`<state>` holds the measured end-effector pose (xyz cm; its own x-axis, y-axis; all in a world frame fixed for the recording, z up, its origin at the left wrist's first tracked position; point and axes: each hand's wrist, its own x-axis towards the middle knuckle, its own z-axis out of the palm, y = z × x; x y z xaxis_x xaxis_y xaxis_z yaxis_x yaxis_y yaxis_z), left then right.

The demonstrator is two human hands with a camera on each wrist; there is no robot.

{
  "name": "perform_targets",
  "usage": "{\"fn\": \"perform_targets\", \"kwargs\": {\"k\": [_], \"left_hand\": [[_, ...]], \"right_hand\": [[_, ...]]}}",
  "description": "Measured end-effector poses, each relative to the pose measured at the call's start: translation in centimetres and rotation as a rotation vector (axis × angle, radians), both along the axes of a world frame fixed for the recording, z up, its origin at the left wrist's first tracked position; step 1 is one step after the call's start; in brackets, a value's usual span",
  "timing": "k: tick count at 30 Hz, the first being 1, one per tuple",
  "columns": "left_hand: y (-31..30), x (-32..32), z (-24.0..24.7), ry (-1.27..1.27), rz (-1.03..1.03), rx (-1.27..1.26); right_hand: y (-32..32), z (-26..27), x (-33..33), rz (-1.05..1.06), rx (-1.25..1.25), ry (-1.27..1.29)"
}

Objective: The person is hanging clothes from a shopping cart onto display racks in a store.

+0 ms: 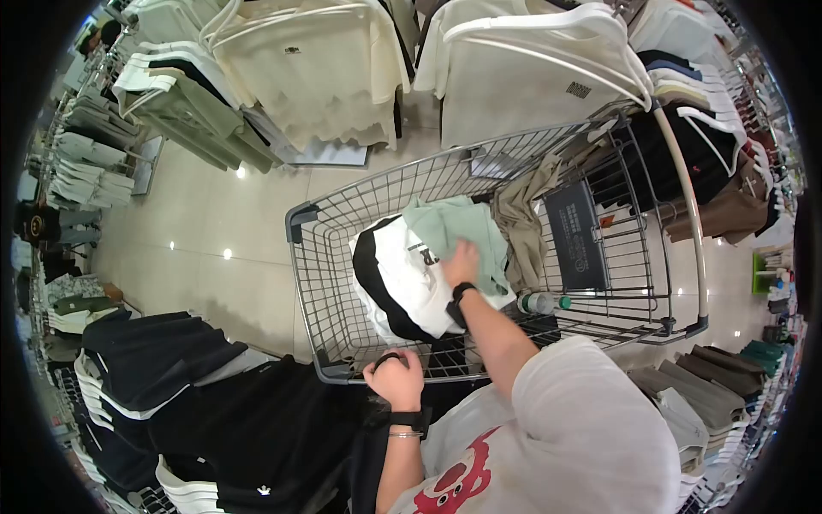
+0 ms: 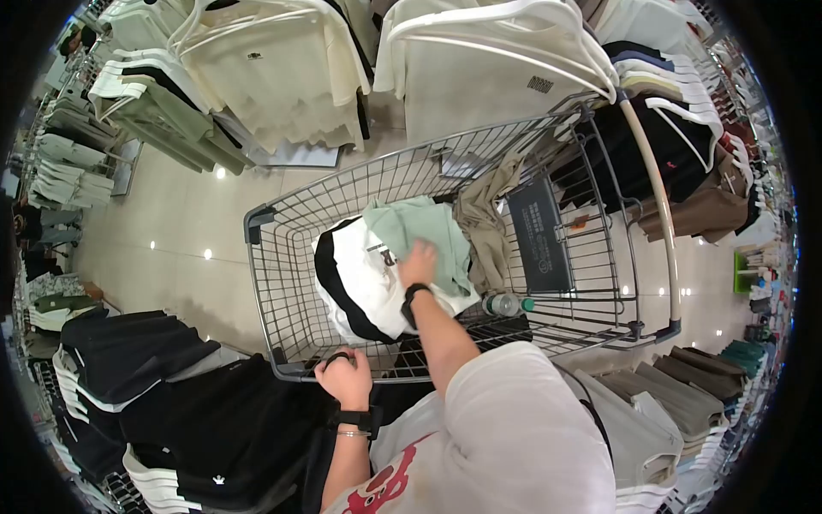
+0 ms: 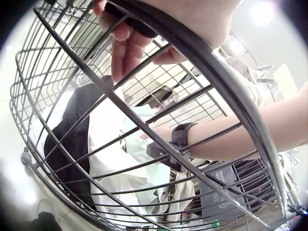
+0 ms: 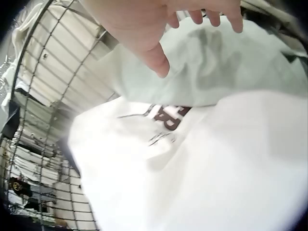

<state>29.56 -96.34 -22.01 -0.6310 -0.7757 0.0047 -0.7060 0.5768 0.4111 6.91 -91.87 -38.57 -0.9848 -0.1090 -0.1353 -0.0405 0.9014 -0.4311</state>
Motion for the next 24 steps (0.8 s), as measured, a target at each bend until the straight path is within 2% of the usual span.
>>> {"fn": "perform_targets", "kwargs": {"k": [3, 5, 7, 8, 10, 11, 12, 13, 14, 15, 17, 18, 19, 20, 21, 22, 23, 24], "left_hand": [[0.0, -0.1, 0.4, -0.009, -0.002, 0.014], [0.0, -0.2, 0.5, -0.017, -0.008, 0.016], [0.0, -0.2, 0.4, -0.02, -0.019, 0.017], [0.0, -0.2, 0.3, -0.027, -0.011, 0.008], [0.1, -0.1, 0.3, -0.035, -0.012, 0.004], [0.1, -0.2, 0.4, -0.022, -0.005, 0.001], [0.1, -0.4, 0.6, -0.005, 0.003, -0.003], [0.0, -0.4, 0.5, 0.005, -0.005, 0.0], [0.0, -0.2, 0.2, -0.018, -0.004, 0.007], [0.1, 0.0, 0.1, -0.041, -0.003, 0.012], [0.1, 0.0, 0.0, -0.044, -0.011, 0.018], [0.1, 0.2, -0.1, -0.054, -0.013, 0.009], [0.0, 0.2, -0.2, -0.065, -0.014, -0.001], [0.0, 0.0, 0.1, -0.06, -0.002, 0.013], [0.0, 0.0, 0.3, -0.056, -0.012, 0.003], [0.0, 0.1, 0.5, -0.069, -0.002, 0.003], [-0.1, -0.2, 0.6, -0.07, -0.006, 0.005], [-0.1, -0.1, 0.0, -0.137, -0.012, -0.05]], "right_hand": [[2.5, 1.5, -2.5, -0.141, 0.128, -0.009], [4.0, 0.6, -4.0, -0.241, 0.201, -0.049], [5.3, -0.2, -5.5, -0.265, -0.049, -0.378], [5.4, -0.8, -5.4, -0.21, -0.152, -0.335], [4.2, -3.0, -3.9, 0.01, -0.08, -0.352], [3.2, -1.7, -1.8, 0.268, -0.078, -0.297], [3.3, -5.8, -0.8, 0.637, -0.112, -0.438], [2.5, -2.5, -0.1, 0.996, -0.19, -0.706], [1.9, 0.9, 0.0, 1.11, -0.182, -0.913], [1.9, 1.7, -0.5, 1.15, -0.228, -1.033], [3.1, 4.2, -4.0, 0.821, -0.313, -1.194], [4.5, 3.6, -5.5, 0.568, -0.399, -0.834], [5.8, 3.4, -7.2, 0.347, -0.381, -0.371], [8.2, 3.4, -9.1, 0.281, -0.247, 0.106], [9.7, 4.5, -10.6, 0.099, 0.135, 0.138], [11.0, 7.4, -10.6, 0.008, 0.172, 0.109], [13.5, 5.4, -11.4, -0.02, 0.221, 0.054], [15.4, 3.0, -12.1, -0.026, 0.381, -0.081]]}}
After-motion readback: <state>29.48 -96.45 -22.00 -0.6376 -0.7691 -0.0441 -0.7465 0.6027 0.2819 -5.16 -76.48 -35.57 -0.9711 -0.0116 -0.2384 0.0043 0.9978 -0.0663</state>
